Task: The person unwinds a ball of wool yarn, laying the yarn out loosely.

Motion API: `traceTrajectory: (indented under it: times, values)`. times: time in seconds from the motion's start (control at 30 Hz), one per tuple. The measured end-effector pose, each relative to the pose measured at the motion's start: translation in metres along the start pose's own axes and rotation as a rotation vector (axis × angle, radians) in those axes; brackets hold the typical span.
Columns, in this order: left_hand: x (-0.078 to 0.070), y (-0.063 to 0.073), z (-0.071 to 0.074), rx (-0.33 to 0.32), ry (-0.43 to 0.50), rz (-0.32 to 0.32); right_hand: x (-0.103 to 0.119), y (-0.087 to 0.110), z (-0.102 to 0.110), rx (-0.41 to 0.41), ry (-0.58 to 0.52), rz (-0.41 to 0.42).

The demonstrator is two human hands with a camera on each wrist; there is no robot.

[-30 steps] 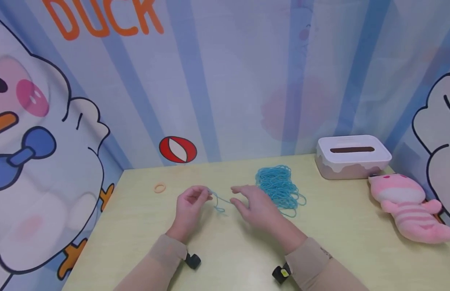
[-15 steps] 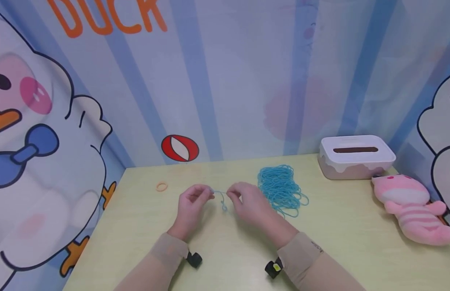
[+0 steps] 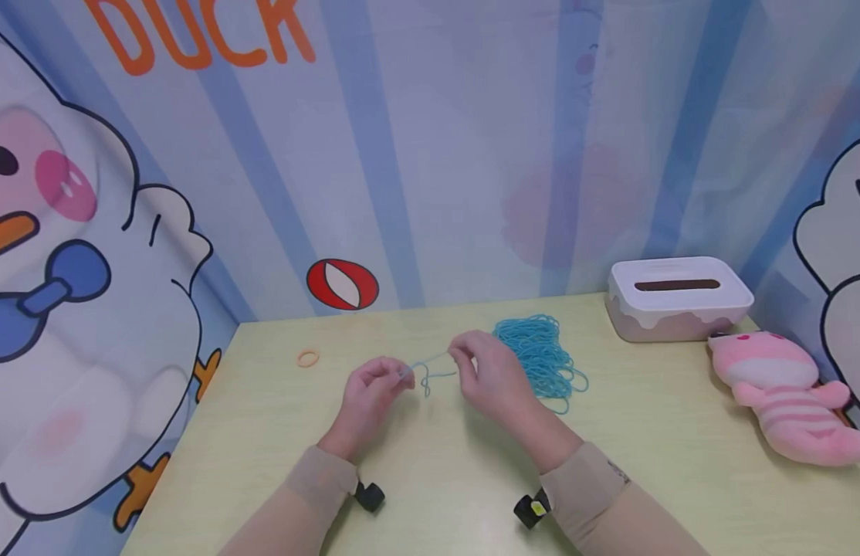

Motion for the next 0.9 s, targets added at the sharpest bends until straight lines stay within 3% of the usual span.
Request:
traceTrajectory:
  times: [0.17, 0.4, 0.63, 0.9]
  values:
    - [0.0, 0.0, -0.001, 0.003, 0.052, 0.032, -0.003, 0.001, 0.001, -0.02, 0.007, -0.005]
    - [-0.002, -0.001, 0.0, -0.015, 0.192, -0.032, -0.018, 0.005, 0.008, -0.053, 0.02, -0.03]
    - [0.0, -0.003, 0.001, -0.069, 0.21, -0.036, -0.038, 0.014, 0.022, -0.067, 0.033, -0.084]
    - [0.0, -0.003, 0.004, -0.036, 0.18, -0.056, -0.05, 0.014, 0.043, -0.104, 0.086, -0.162]
Point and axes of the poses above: each hand's wrist, its own y-axis away from the middle knuckle, its own z-axis out of the back of the hand, x = y × z, the point moved 5 cm from there along -y, towards the middle knuckle, and after that the axes turned 13 degrees about -x, right-handed, at the moved point
